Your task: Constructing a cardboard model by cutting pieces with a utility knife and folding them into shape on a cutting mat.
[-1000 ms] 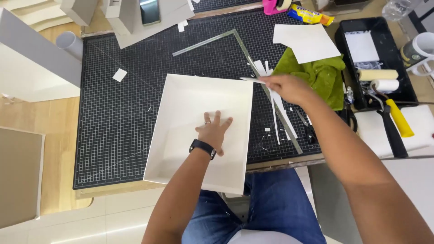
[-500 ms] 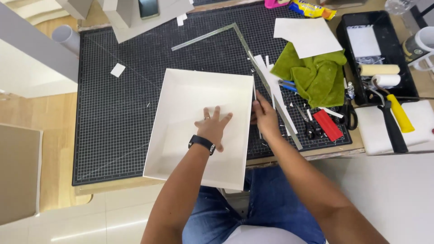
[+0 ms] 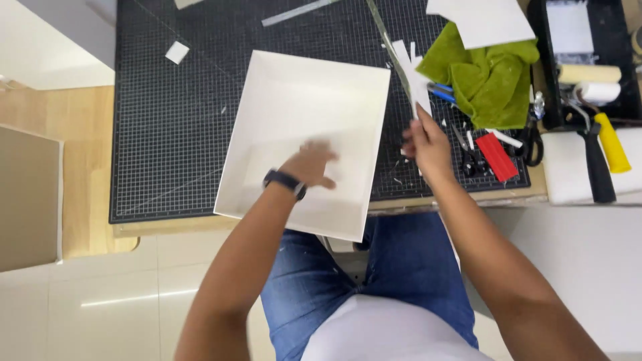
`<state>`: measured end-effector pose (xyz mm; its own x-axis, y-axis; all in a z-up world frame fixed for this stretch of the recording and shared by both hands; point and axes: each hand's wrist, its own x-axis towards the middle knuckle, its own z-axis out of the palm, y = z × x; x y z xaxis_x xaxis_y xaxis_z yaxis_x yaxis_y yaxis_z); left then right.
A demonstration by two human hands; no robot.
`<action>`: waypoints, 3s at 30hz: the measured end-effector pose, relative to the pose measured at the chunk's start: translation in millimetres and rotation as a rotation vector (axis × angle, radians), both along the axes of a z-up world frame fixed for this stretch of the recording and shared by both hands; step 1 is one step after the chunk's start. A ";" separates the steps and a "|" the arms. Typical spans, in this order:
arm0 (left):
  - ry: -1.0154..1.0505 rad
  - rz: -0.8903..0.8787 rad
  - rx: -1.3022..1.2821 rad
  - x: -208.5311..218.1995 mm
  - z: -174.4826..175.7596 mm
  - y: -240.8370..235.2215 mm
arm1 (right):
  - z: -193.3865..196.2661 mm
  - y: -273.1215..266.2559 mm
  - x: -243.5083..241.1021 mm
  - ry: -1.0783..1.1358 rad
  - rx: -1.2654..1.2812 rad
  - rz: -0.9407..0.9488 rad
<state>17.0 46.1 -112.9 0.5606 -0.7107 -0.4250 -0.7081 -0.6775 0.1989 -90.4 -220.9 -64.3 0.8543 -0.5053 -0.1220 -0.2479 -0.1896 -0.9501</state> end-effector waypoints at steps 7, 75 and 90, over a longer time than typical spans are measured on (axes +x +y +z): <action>0.688 0.044 -0.320 -106.9 162.4 84.8 | 16.9 1.9 -85.6 0.152 0.096 0.061; 0.025 0.169 0.200 -75.0 89.5 -132.1 | 66.7 0.9 5.3 0.119 -0.124 0.057; 0.001 0.152 0.204 -73.8 89.1 -131.2 | 99.9 -40.2 26.3 0.119 -0.753 0.418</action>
